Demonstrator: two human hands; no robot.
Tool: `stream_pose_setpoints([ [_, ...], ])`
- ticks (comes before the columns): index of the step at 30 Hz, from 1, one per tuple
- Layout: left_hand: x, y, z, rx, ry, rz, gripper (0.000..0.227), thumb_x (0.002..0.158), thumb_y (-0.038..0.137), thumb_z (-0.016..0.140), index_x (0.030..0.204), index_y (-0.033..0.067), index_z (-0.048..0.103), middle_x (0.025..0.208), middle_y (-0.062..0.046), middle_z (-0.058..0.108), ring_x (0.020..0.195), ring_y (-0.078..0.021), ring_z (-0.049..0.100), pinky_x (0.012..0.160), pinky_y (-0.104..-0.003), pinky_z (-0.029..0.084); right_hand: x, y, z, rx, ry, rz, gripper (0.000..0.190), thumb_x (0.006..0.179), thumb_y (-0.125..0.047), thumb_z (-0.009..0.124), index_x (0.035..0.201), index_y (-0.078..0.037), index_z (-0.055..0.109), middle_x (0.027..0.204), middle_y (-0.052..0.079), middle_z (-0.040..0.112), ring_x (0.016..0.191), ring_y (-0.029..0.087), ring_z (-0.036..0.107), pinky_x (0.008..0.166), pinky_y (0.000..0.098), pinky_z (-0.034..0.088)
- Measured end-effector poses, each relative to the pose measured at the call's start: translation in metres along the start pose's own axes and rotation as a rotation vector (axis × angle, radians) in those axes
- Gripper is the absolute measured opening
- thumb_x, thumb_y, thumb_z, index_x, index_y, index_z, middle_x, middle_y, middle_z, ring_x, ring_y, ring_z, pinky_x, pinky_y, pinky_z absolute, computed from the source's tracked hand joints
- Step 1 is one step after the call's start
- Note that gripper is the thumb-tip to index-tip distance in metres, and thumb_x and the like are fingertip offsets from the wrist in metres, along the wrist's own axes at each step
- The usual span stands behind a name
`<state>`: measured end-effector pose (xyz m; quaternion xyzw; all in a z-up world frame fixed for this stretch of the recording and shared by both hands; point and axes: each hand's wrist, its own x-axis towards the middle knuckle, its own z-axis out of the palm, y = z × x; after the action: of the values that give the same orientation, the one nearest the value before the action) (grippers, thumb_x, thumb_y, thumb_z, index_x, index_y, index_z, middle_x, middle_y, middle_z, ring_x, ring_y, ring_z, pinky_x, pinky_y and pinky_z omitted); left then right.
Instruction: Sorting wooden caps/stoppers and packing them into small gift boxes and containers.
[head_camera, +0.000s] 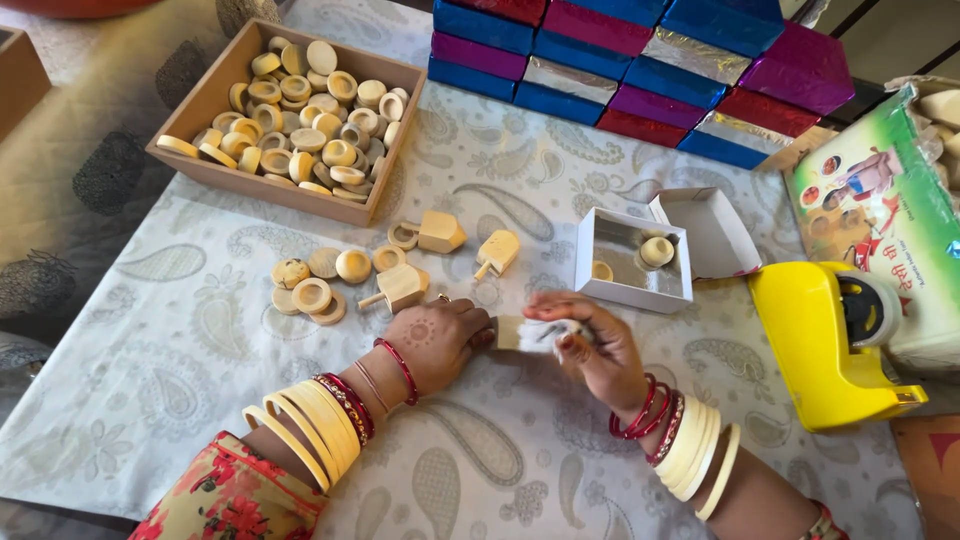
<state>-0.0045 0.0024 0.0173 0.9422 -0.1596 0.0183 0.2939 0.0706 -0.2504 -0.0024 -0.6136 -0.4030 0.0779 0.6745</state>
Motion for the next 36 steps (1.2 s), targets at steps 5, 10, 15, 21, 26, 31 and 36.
stream_pose_setpoints([
  [5,0.003,-0.007,0.006,0.042,-0.040,0.003,0.015,0.089,0.023,0.062,0.098,0.0126,0.068,0.095,-0.009,0.070,0.096,-0.0331,0.068,0.082,-0.047,0.054,0.019,-0.026,0.014,-0.745,-0.122,-0.167,0.032,0.091,-0.010,0.068,0.123,-0.006,0.069,0.133,0.016,0.064,0.129,0.034,0.053,0.109,0.0441,0.044],
  [10,0.002,-0.005,0.004,0.017,-0.052,-0.036,0.017,0.088,0.023,0.063,0.100,0.0117,0.067,0.095,-0.009,0.070,0.097,-0.0340,0.067,0.079,-0.048,0.054,0.017,-0.016,0.011,-0.754,-0.098,0.150,0.034,0.099,-0.024,0.069,0.133,-0.019,0.068,0.135,0.004,0.067,0.126,0.017,0.065,0.107,0.0302,0.057],
  [15,0.002,-0.004,0.003,-0.009,-0.037,-0.037,0.016,0.093,0.026,0.061,0.099,0.0118,0.066,0.092,-0.009,0.069,0.095,-0.0327,0.067,0.077,-0.047,0.054,0.036,-0.032,0.019,-0.827,-0.330,-0.019,0.073,0.076,-0.014,0.080,0.142,-0.001,0.054,0.141,0.015,0.057,0.131,0.036,0.053,0.111,0.0453,0.043],
  [21,0.002,-0.009,0.004,-0.045,0.001,-0.022,0.014,0.090,0.020,0.061,0.098,0.0089,0.066,0.091,-0.011,0.069,0.093,-0.0353,0.067,0.078,-0.048,0.052,0.011,0.002,-0.014,-1.187,-0.376,-0.008,0.053,0.084,0.012,0.067,0.133,-0.010,0.070,0.131,0.005,0.068,0.121,0.021,0.062,0.106,0.0320,0.054],
  [26,0.004,-0.022,0.018,-0.301,0.007,0.012,0.018,0.089,0.014,0.055,0.100,0.0063,0.066,0.092,-0.011,0.070,0.091,-0.0336,0.068,0.079,-0.045,0.053,0.011,-0.014,-0.012,-0.729,-0.035,0.016,0.036,0.090,0.002,0.070,0.124,-0.010,0.072,0.123,0.005,0.072,0.109,0.020,0.073,0.090,0.0308,0.063],
  [31,-0.002,-0.032,0.061,-1.188,-0.365,-0.168,0.032,0.112,0.025,0.049,0.104,-0.0015,0.065,0.082,-0.008,0.055,0.074,-0.0197,0.051,0.068,-0.040,0.044,0.019,-0.045,0.009,-0.709,-0.219,-0.372,0.037,0.088,-0.005,0.073,0.124,-0.011,0.067,0.131,0.018,0.064,0.117,0.039,0.067,0.096,0.0430,0.058],
  [36,-0.010,0.025,0.034,-0.890,-0.219,0.111,0.018,0.107,0.017,0.051,0.106,0.0018,0.061,0.086,-0.007,0.062,0.080,-0.0205,0.059,0.077,-0.038,0.052,-0.003,-0.039,-0.001,-0.848,-0.187,-0.548,0.047,0.109,-0.043,0.052,0.124,0.001,0.056,0.122,0.021,0.065,0.103,0.035,0.071,0.086,0.0392,0.060],
])
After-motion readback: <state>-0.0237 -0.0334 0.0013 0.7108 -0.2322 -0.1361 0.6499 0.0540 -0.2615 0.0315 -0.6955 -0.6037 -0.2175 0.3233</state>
